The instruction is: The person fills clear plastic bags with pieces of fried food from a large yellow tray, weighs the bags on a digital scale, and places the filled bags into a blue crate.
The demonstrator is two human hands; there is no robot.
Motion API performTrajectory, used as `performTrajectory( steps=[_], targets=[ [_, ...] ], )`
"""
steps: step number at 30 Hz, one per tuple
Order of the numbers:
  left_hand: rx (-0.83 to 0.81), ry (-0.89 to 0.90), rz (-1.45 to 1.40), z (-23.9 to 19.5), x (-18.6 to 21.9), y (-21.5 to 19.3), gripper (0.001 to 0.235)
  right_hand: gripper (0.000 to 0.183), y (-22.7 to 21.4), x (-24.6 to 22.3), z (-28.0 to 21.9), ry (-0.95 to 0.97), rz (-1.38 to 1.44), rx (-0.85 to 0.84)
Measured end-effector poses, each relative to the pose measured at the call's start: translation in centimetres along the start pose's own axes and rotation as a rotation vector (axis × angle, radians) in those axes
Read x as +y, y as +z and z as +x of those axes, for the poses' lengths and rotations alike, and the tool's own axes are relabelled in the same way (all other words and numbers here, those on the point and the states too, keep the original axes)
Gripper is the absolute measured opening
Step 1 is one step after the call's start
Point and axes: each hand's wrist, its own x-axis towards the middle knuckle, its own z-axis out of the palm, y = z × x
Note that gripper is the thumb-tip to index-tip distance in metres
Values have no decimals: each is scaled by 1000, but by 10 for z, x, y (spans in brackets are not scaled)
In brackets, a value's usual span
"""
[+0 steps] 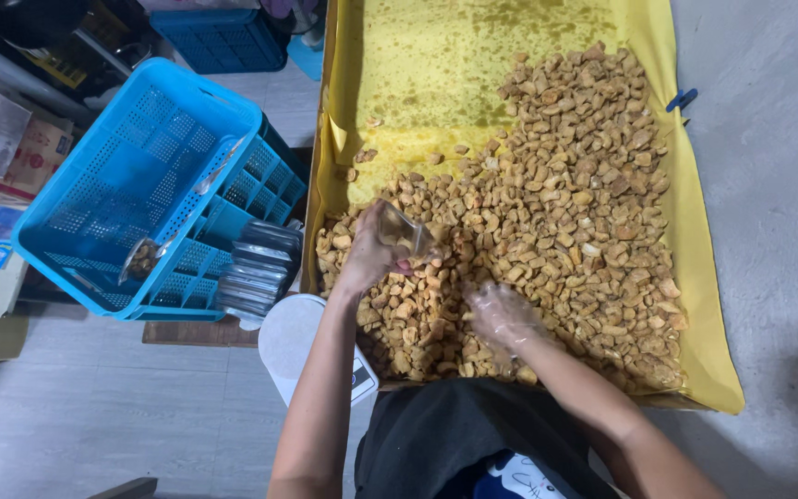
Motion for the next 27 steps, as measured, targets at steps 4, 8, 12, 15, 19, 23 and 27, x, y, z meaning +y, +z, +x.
performTrajectory(
  steps=[4, 8, 12, 15, 19, 23, 27],
  targets=[
    [-18, 13, 38, -6, -2, 7, 97, 68, -29, 21, -5, -55, 1428, 130],
    [-61, 2, 82, -11, -2, 23, 94, 83, -87, 29, -11, -654, 1879, 340],
    [-38, 107, 367, 1, -12, 44, 93, 82, -147, -2, -30, -794, 2169, 346],
    [-17, 223, 431, 7, -15, 58, 100, 59, -162, -16, -41, -1365, 2348, -25],
    [5, 92, 241, -7, 7, 66, 98, 52, -161, -20, -27, -1309, 2150, 259],
    [7, -2, 102, -18, 21, 67, 94, 51, -154, -15, -2, -1036, 1828, 697],
    [12, 72, 126, -12, 9, 69, 97, 65, -157, -9, -2, -1028, 1814, 675]
  ],
)
